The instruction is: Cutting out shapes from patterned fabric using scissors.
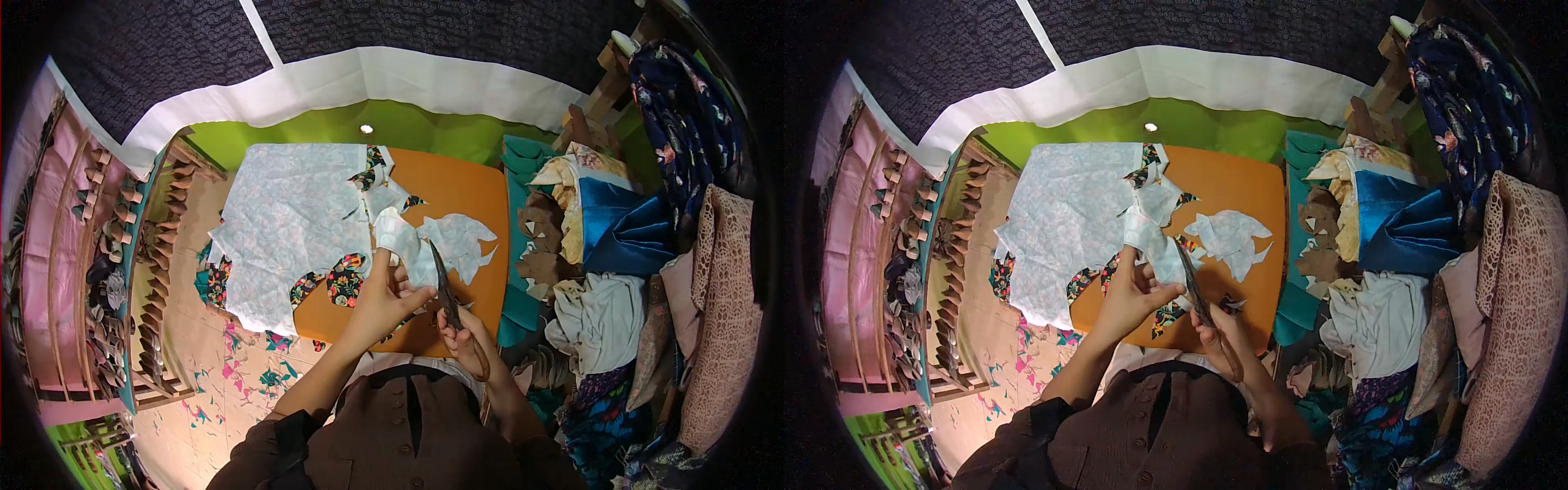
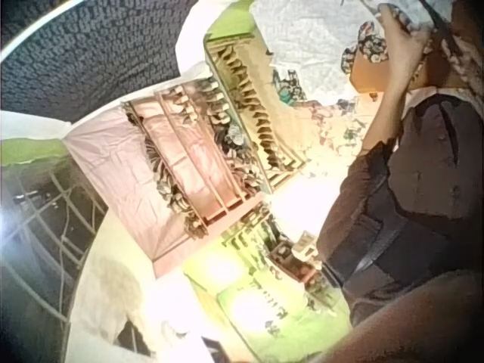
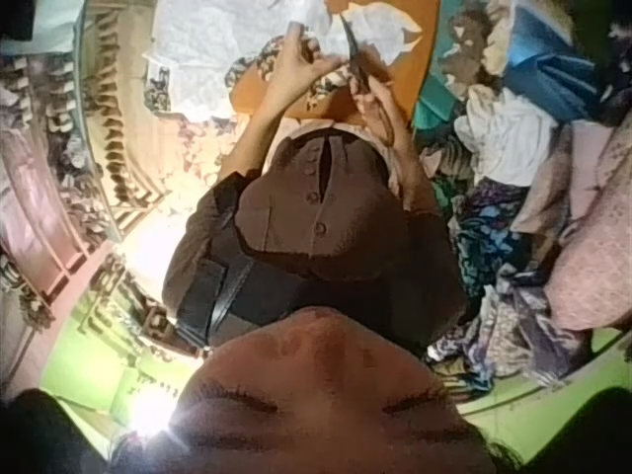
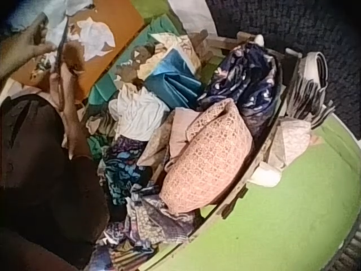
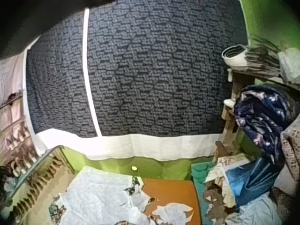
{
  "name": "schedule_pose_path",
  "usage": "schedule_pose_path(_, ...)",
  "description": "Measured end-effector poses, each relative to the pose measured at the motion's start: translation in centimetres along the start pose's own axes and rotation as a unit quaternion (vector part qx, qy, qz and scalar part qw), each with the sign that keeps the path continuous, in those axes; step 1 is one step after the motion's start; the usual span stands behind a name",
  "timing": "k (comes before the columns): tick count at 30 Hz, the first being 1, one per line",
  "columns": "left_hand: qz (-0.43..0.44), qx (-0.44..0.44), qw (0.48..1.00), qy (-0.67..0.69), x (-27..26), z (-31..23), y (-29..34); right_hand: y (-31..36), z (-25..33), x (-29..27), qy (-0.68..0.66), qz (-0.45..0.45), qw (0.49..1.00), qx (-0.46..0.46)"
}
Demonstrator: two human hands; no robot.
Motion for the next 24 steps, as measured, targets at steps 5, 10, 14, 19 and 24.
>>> schedule_pose_path(5,-0.017,0.043,0.999,0.0,-0.2,0.5,0.2,0.0,0.3,0.1,0.049,-0.001,0.999,-0.01)
schedule_pose_path(10,-0.108,0.037,0.993,0.02,-0.4,-0.3,0.3,-0.1,0.1,-0.1,0.089,-0.012,0.996,-0.023)
schedule_pose_path(14,-0.145,0.06,0.987,0.029,-0.1,0.2,0.4,0.1,0.3,-0.2,0.144,-0.033,0.985,-0.09)
schedule_pose_path(19,-0.158,0.034,0.985,-0.056,-0.8,1.2,0.7,0.4,0.5,0.7,0.089,-0.028,0.996,-0.014)
schedule_pose_path(24,-0.123,0.036,0.985,-0.113,0.0,1.1,0.9,-0.3,-1.1,-0.1,0.018,-0.029,0.998,0.054)
Point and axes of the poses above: each hand's wrist, its own y-axis away from the middle knuckle, its own x-axis out of the palm, z = x × y, the point moved 4 cm from there along -y, towards the middle knuckle, and after that the axes turned 11 degrees about x, right-handed, at the moved point
